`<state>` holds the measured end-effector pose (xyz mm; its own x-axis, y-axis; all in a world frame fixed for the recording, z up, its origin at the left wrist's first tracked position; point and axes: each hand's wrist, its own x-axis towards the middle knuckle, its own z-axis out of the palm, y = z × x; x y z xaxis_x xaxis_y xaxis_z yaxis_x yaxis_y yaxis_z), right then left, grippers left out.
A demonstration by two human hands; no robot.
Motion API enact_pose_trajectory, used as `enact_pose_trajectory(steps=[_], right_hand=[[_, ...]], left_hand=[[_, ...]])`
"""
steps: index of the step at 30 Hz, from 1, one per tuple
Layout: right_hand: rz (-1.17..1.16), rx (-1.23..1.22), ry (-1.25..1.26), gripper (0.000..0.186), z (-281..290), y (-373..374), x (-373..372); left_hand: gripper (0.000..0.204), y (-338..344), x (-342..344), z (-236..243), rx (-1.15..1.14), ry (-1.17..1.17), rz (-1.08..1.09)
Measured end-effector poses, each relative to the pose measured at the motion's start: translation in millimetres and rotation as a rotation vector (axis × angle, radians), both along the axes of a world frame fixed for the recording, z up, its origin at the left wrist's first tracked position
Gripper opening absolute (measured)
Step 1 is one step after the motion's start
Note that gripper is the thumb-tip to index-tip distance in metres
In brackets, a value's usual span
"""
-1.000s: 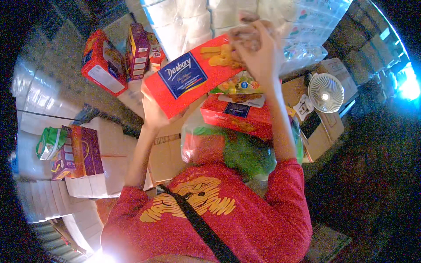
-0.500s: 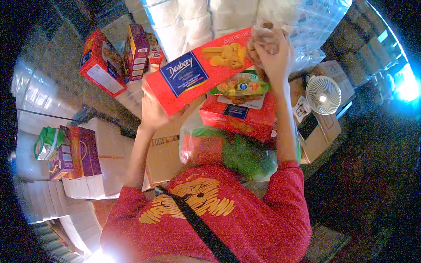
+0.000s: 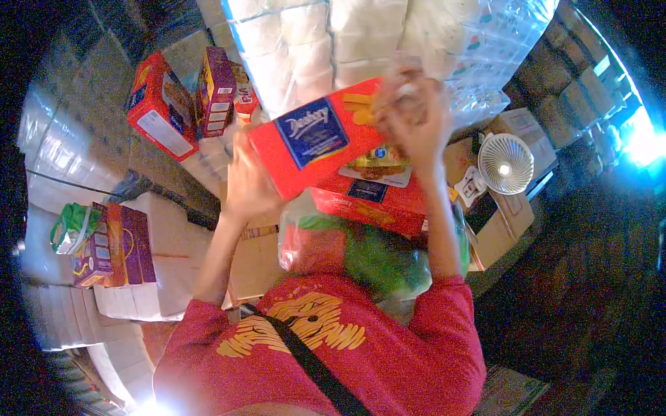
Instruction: Wiping down various packaged food products with a cleaning cloth in a storage environment.
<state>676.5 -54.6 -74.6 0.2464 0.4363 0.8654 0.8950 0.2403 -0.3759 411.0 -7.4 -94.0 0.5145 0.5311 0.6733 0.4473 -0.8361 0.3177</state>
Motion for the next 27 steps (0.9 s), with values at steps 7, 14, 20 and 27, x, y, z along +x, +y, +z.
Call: enact_pose_trajectory(steps=[7,14,20,27], right_hand=[[0.162,0.007,0.058,0.034,4,-12,-31],[0.483,-0.033,-0.029,0.033,25,-34,-74],[0.155,-0.036,0.513,0.035,-5,4,32],[0.426,-0.041,-0.001,0.032,18,-19,-48]], left_hand=[[0.092,-6,16,2,-0.133,-0.048,0.000],[0.094,-18,31,2,-0.062,0.002,0.035],[0.089,3,10,-6,0.052,-0.031,-0.020],[0.089,-15,34,14,-0.027,-0.079,-0.006]])
